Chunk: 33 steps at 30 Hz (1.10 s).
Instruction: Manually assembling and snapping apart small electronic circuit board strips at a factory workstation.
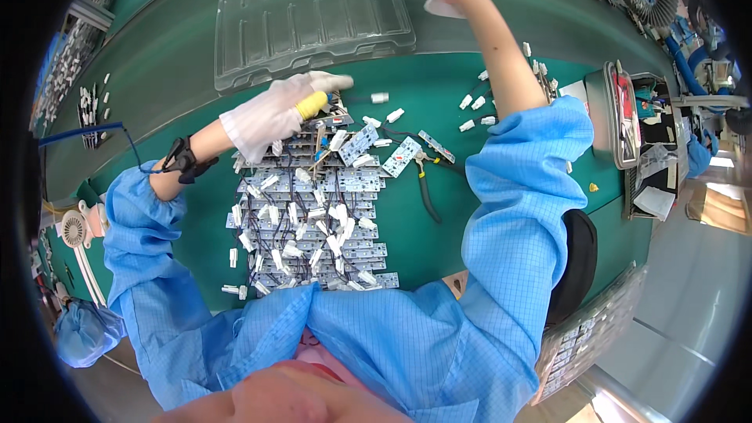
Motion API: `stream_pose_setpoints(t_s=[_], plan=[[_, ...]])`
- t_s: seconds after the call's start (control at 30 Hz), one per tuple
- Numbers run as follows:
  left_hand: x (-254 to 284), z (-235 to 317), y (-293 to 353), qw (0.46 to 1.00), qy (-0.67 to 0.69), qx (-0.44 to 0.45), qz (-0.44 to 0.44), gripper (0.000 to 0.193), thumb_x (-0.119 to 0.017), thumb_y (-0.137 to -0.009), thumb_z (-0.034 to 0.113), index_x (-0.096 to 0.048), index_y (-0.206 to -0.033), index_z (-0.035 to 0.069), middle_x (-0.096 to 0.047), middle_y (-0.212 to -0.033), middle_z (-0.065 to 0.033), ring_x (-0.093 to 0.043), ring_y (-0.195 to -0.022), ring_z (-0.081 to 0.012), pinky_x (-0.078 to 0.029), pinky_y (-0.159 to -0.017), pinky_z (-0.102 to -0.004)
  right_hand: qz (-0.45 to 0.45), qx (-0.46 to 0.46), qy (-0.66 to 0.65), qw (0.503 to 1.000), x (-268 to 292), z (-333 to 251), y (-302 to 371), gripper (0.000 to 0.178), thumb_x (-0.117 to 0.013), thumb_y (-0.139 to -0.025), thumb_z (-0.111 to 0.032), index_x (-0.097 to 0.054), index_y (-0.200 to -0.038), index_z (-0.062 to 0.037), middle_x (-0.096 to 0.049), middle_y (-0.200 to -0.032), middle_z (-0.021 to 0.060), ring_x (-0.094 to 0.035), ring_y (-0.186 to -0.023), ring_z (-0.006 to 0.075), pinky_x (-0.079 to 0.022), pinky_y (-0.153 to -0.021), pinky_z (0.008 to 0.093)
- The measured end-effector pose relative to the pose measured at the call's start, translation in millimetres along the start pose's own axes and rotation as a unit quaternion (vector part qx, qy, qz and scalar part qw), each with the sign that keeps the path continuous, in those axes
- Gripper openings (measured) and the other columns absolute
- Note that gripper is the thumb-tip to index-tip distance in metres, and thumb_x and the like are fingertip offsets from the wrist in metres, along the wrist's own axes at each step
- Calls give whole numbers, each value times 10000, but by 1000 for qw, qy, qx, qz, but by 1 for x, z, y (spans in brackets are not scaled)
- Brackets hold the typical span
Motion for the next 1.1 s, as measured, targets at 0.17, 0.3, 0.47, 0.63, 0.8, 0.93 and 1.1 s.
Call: stream_pose_setpoints(t_s=[0.17,0.3,0.47,0.63,0.8,0.93,1.1], plan=[[27,-27,19,976,154,65,137,622,-367,-685,-91,-519,-1266,69,-592,-1100,-141,-576,-933,-272,-454,-901,-342,-63,-43,204,976,-74,-65,55,468,-570,-849,-286,-473,-1203,5,-478,-1239,200,-445,-1170,475,-381,-912,621],[47,-32,21,975,3,70,211,499,-434,-718,-53,-579,-1175,85,-593,-1140,-140,-558,-1061,-298,-435,-949,-352,-46,-57,349,934,-110,-64,63,636,-529,-903,-345,-332,-1388,16,-325,-1408,263,-290,-1228,624,-272,-876,794],[71,-92,52,891,-240,156,353,438,-527,-807,68,-545,-1237,153,-500,-1306,-156,-524,-1151,-349,-419,-992,-404,-170,-27,241,955,-76,-53,41,643,-693,-760,-401,-491,-1249,-35,-558,-1209,243,-559,-1106,376,-463,-940,435],[66,-166,69,847,-286,317,315,490,-598,-841,182,-456,-1305,112,-475,-1300,-221,-487,-1176,-384,-437,-956,-443,21,-3,147,989,-67,-53,47,557,-675,-796,-322,-488,-1212,-2,-614,-1071,270,-572,-1040,436,-484,-870,482],[91,-173,63,846,-248,371,292,521,-611,-847,202,-432,-1311,45,-565,-1164,-261,-535,-1091,-408,-465,-883,-460,-29,-20,212,977,-57,-2,36,309,-597,-811,-167,-594,-1062,13,-623,-1077,238,-582,-1037,399,-483,-879,431],[119,-181,68,868,-235,303,314,444,-566,-832,128,-493,-1253,8,-620,-956,-290,-593,-926,-426,-476,-790,-466,-231,186,443,846,-86,17,9,257,-602,-782,-133,-656,-987,13,-651,-1061,173,-628,-999,302,-501,-844,357],[125,-171,125,865,-242,312,309,438,-550,-846,149,-499,-1266,34,-620,-1015,-260,-587,-944,-424,-475,-795,-461,-180,-5,6,984,-98,-9,21,319,-615,-813,-242,-658,-970,33,-667,-886,210,-636,-852,339,-491,-769,349]])
Point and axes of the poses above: each hand's wrist, its own y-axis away from the middle knuckle, its own x-axis out of the back of the hand, z = x × y, the point moved 2 cm from there along -y, towards the middle knuckle
